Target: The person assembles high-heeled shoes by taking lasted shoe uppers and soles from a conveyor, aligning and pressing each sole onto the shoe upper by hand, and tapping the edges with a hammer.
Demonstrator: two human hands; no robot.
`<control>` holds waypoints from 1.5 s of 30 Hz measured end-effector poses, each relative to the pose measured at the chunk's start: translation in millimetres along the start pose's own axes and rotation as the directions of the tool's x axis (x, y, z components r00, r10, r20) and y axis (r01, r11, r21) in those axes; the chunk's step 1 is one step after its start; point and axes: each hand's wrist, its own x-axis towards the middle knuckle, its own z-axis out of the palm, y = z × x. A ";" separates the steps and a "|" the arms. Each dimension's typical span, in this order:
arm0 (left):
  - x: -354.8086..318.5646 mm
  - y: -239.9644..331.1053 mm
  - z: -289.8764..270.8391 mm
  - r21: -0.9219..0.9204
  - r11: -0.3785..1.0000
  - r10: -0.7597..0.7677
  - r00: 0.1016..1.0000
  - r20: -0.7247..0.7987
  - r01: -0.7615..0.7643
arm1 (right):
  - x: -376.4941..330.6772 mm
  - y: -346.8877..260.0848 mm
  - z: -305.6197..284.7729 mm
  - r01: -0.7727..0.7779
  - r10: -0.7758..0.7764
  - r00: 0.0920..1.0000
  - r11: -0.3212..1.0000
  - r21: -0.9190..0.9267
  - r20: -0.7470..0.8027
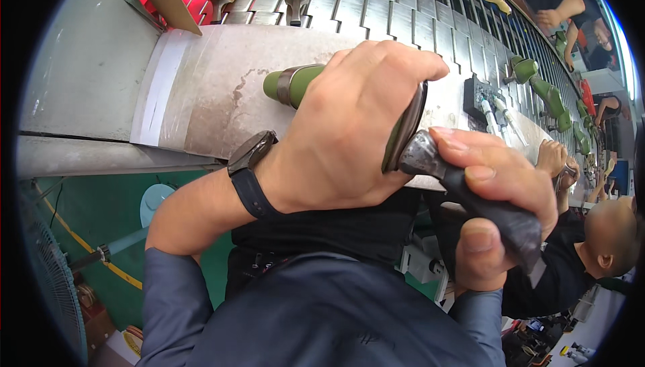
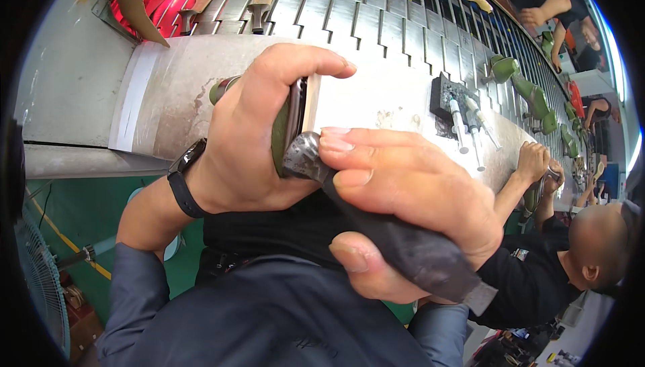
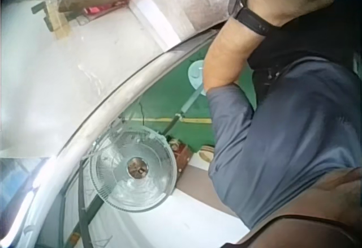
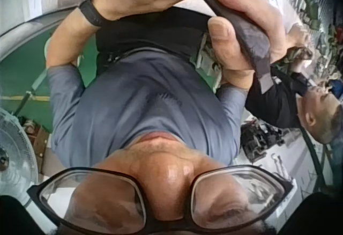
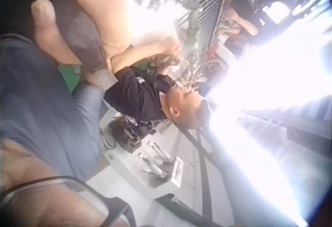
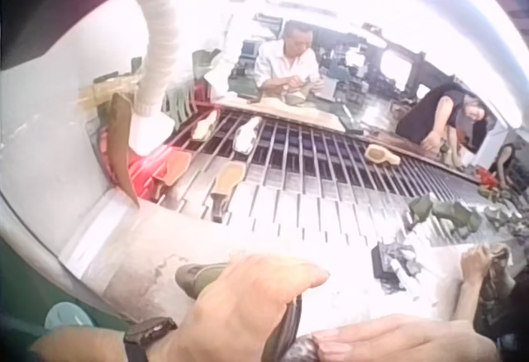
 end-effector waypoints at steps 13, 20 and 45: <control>-94.5 9.3 3.1 0.133 0.983 0.143 0.980 -0.137 -0.125 | -22.5 0.4 19.7 -0.441 0.394 0.897 0.835 0.330 0.200; -175.7 -14.6 12.2 0.387 0.916 -0.065 0.991 -0.118 0.106 | -118.3 48.7 91.5 -0.616 0.874 0.483 0.379 0.691 -0.049; -174.3 -13.1 15.1 0.377 0.909 -0.130 0.979 -0.156 0.180 | -46.7 78.2 51.0 -0.453 0.411 0.891 0.825 0.339 0.192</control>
